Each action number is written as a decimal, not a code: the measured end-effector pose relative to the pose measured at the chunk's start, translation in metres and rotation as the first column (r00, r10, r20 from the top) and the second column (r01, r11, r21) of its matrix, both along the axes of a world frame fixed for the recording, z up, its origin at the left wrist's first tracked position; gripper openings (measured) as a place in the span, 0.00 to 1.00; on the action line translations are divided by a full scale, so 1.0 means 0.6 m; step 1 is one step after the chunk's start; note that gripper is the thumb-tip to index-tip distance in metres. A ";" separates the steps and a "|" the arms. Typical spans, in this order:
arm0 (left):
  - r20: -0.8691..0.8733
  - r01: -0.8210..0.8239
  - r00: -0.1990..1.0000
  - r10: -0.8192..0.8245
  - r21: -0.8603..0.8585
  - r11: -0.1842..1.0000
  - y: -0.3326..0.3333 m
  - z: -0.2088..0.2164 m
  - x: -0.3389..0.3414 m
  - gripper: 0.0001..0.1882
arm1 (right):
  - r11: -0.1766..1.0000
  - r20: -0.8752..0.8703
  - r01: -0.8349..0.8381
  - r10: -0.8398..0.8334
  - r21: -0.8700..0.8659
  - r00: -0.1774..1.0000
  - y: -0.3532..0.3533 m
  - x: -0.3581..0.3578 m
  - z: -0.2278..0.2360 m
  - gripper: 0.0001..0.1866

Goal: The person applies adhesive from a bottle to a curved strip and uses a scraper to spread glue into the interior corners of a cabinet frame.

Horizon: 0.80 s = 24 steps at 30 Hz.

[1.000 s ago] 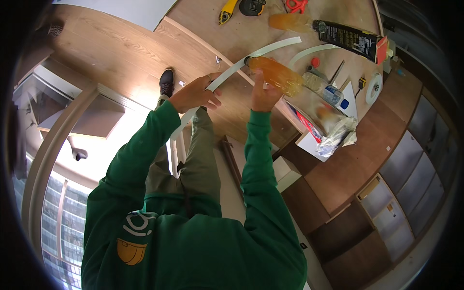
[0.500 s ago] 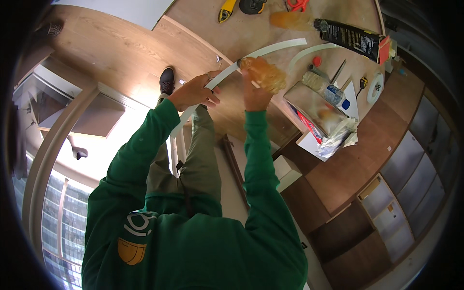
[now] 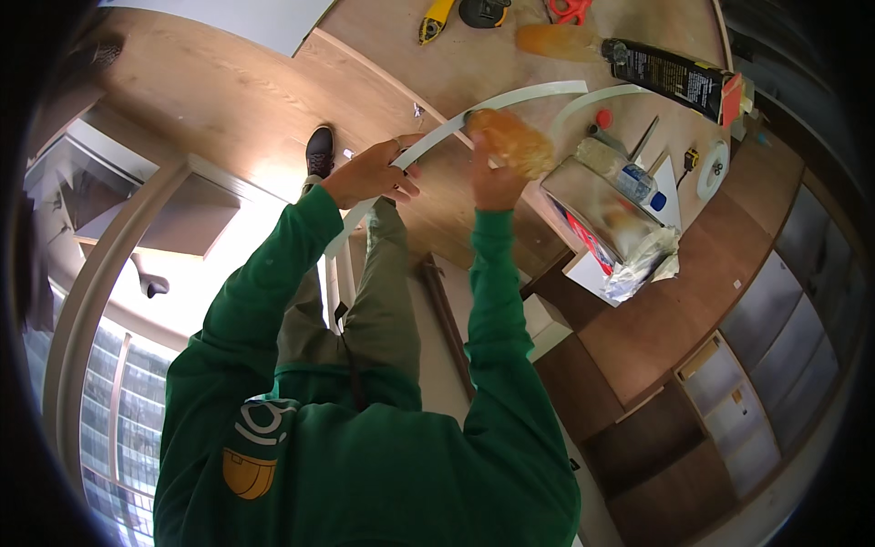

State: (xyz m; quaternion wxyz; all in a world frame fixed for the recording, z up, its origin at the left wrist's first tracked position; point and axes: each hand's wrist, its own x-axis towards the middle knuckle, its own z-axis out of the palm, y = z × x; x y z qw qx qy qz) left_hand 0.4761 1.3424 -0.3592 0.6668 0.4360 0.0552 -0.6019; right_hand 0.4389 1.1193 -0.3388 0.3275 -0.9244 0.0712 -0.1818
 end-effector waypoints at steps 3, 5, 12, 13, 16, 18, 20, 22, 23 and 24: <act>-0.007 0.002 1.000 -0.002 0.001 1.000 0.000 -0.001 0.002 0.41 | 0.989 -0.037 0.106 -0.103 0.099 0.994 -0.035 0.008 -0.005 0.11; -0.009 0.017 1.000 -0.016 0.031 0.999 -0.001 -0.001 0.003 0.41 | 0.956 -0.134 0.195 -0.169 0.217 0.976 -0.035 0.008 -0.004 0.10; 0.068 0.080 0.994 -0.085 0.068 0.994 0.034 0.010 -0.002 0.35 | 1.000 -0.043 0.009 -0.010 -0.023 0.999 -0.033 -0.007 -0.008 0.17; 0.053 0.088 0.994 -0.093 0.092 0.992 0.050 0.007 -0.007 0.33 | 0.989 -0.055 0.076 -0.070 0.127 0.996 -0.028 0.004 -0.004 0.15; 0.021 0.087 0.996 -0.090 0.119 0.989 0.084 -0.001 -0.026 0.31 | 0.943 -0.089 0.144 -0.122 0.301 0.988 -0.013 0.003 0.005 0.14; 0.017 0.044 0.999 -0.045 0.099 0.994 0.088 -0.009 -0.042 0.30 | 0.918 -0.123 0.132 -0.092 0.375 0.988 0.006 -0.009 0.013 0.17; 0.046 0.025 0.999 -0.029 0.079 0.997 0.075 0.001 -0.040 0.29 | 0.866 -0.173 0.117 -0.035 0.486 0.984 0.028 -0.025 0.027 0.22; 0.056 -0.031 0.998 0.029 0.039 0.999 0.057 0.006 -0.042 0.28 | 0.840 -0.105 0.130 -0.087 0.526 0.991 0.025 -0.029 0.030 0.23; 0.080 0.000 0.997 -0.004 0.050 0.999 0.047 0.000 -0.039 0.27 | 0.827 -0.073 0.136 -0.115 0.545 0.991 0.022 -0.031 0.032 0.23; 0.095 -0.001 0.995 -0.005 0.066 0.998 0.041 -0.007 -0.034 0.27 | 0.832 -0.035 0.136 -0.139 0.538 0.990 0.019 -0.030 0.032 0.24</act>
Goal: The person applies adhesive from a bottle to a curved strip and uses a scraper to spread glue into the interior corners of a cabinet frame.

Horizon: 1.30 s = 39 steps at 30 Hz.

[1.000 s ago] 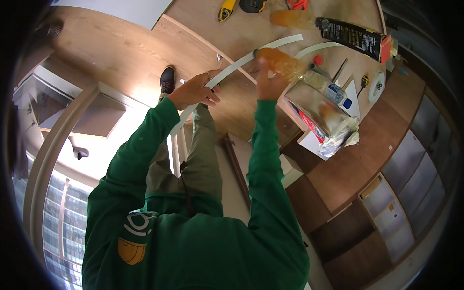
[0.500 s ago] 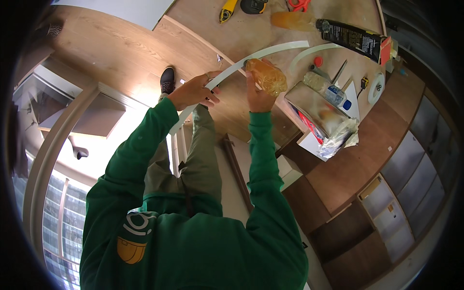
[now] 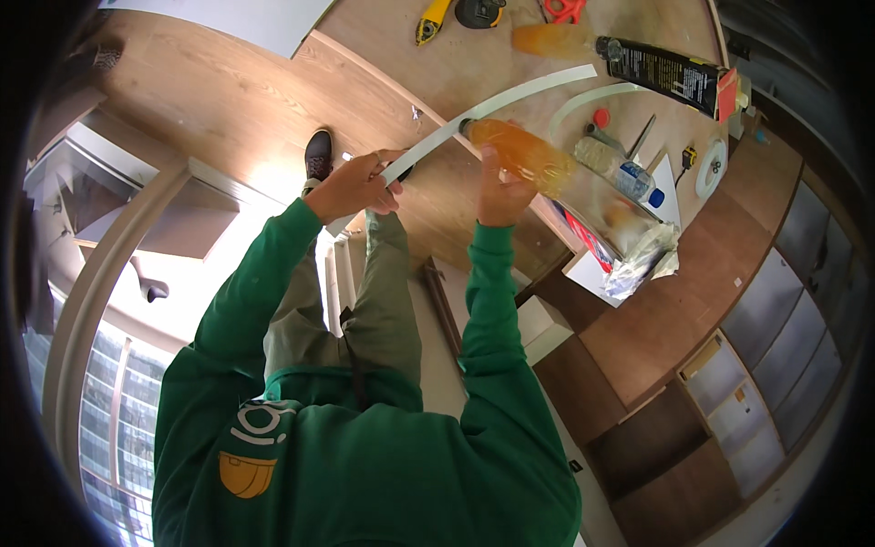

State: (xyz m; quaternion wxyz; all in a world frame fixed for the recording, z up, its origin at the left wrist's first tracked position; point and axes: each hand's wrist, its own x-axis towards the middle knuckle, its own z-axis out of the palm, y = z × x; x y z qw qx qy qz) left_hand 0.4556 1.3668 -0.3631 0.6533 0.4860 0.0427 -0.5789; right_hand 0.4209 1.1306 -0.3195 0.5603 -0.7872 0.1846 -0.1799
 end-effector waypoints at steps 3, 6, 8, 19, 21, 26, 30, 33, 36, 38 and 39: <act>0.041 -0.012 0.999 0.011 0.024 1.000 -0.024 -0.009 0.009 0.28 | 0.999 0.059 0.035 -0.033 -0.032 0.998 -0.015 0.016 0.004 0.25; 0.097 0.032 0.995 -0.032 0.010 0.999 -0.039 0.014 0.027 0.29 | 1.000 0.027 0.006 -0.005 -0.020 1.000 -0.026 0.018 -0.009 0.25; 0.098 0.023 0.995 -0.024 0.018 1.000 -0.044 0.012 0.025 0.29 | 1.000 0.013 -0.014 0.014 -0.015 1.000 -0.017 0.021 -0.017 0.23; 0.080 -0.002 0.997 0.000 0.022 1.000 -0.049 -0.002 0.015 0.29 | 0.953 -0.084 -0.027 0.002 -0.302 0.996 -0.064 0.054 -0.038 0.16; 0.058 -0.036 0.998 0.035 0.017 0.999 -0.050 -0.007 0.012 0.29 | 0.963 -0.082 -0.032 0.010 -0.267 0.997 -0.066 0.049 -0.040 0.16; 0.043 -0.022 0.999 0.021 0.028 0.999 -0.048 -0.007 0.014 0.29 | 0.989 -0.077 -0.040 0.030 -0.139 0.997 0.034 0.023 -0.003 0.16; 0.062 0.016 0.998 -0.016 0.012 1.000 -0.047 -0.003 0.018 0.28 | 0.915 -0.056 -0.037 0.016 -0.401 0.998 -0.062 0.026 -0.061 0.16; 0.038 -0.003 0.999 0.002 0.031 1.000 -0.045 0.003 0.019 0.27 | 0.926 -0.086 0.015 -0.051 -0.378 0.995 -0.072 0.059 -0.039 0.16; 0.021 -0.029 0.999 0.028 0.051 0.998 -0.050 -0.004 0.012 0.29 | 0.941 0.003 -0.003 0.004 -0.337 1.000 -0.046 0.025 -0.050 0.16; 0.031 -0.011 0.999 0.009 0.035 0.999 -0.048 -0.005 0.014 0.28 | 0.976 -0.042 0.017 -0.027 -0.217 0.999 -0.006 0.013 -0.033 0.17; 0.031 0.002 1.000 -0.003 0.030 1.000 -0.047 -0.007 0.015 0.28 | 0.988 -0.070 0.032 -0.043 -0.153 0.997 0.005 0.012 -0.031 0.17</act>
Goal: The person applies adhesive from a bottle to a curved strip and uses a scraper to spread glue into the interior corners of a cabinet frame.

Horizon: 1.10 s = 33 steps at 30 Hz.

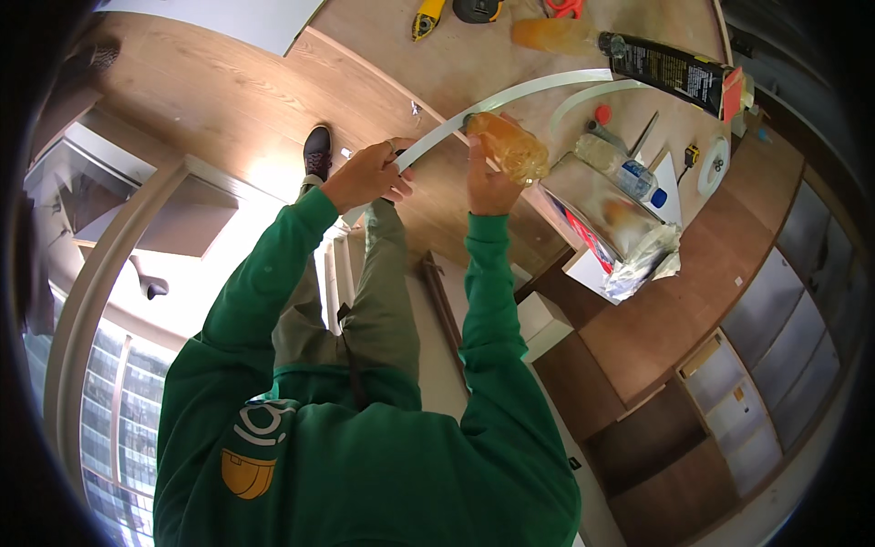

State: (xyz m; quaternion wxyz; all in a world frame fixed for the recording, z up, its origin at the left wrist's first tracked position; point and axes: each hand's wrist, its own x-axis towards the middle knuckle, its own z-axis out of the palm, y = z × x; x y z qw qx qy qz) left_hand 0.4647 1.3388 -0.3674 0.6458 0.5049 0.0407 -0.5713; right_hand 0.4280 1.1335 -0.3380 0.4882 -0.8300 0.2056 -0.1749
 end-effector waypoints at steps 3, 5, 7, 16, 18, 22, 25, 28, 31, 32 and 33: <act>0.004 0.002 1.000 -0.002 -0.019 1.000 0.003 -0.002 -0.003 0.28 | 0.961 0.003 -0.035 0.038 -0.276 0.999 -0.054 0.015 -0.012 0.18; 0.002 0.002 1.000 -0.002 0.002 1.000 0.006 -0.001 -0.004 0.27 | 0.962 -0.037 -0.004 -0.006 -0.272 0.999 -0.067 0.018 -0.014 0.16; -0.007 -0.003 1.000 0.003 0.022 1.000 0.013 -0.003 -0.008 0.27 | 0.979 0.009 0.027 -0.025 -0.204 1.000 -0.056 0.018 -0.014 0.14; -0.069 -0.043 0.996 0.047 0.057 0.997 0.064 0.003 -0.053 0.24 | 0.952 -0.003 0.099 -0.104 -0.290 0.995 -0.061 0.069 -0.004 0.13; -0.104 -0.059 0.992 0.069 0.092 0.994 0.069 0.012 -0.055 0.24 | 0.949 0.021 0.083 -0.080 -0.304 0.997 -0.066 0.059 -0.011 0.13; -0.100 -0.096 0.990 0.103 0.069 0.993 0.064 0.005 -0.066 0.24 | 0.983 0.086 0.040 -0.025 -0.178 0.996 -0.044 0.014 -0.026 0.16; -0.083 -0.111 0.990 0.115 0.051 0.992 0.063 0.005 -0.064 0.24 | 0.999 0.022 -0.047 0.048 -0.007 0.999 -0.005 -0.012 0.000 0.18; -0.026 -0.108 0.994 0.108 0.019 0.994 0.055 0.019 -0.052 0.24 | 0.994 0.038 0.029 -0.034 0.108 0.999 0.000 -0.024 0.021 0.21; 0.021 -0.100 0.995 0.100 0.003 0.995 0.039 0.027 -0.035 0.24 | 0.991 0.102 0.093 -0.103 0.097 0.989 0.008 -0.014 0.049 0.23; 0.025 -0.122 0.992 0.122 0.000 0.993 0.032 0.021 -0.035 0.25 | 0.989 0.112 0.081 -0.095 0.125 0.989 0.003 -0.014 0.048 0.22; 0.029 -0.145 0.989 0.145 -0.002 0.989 0.025 0.017 -0.035 0.25 | 0.986 0.121 0.069 -0.087 0.153 0.989 -0.005 -0.012 0.043 0.21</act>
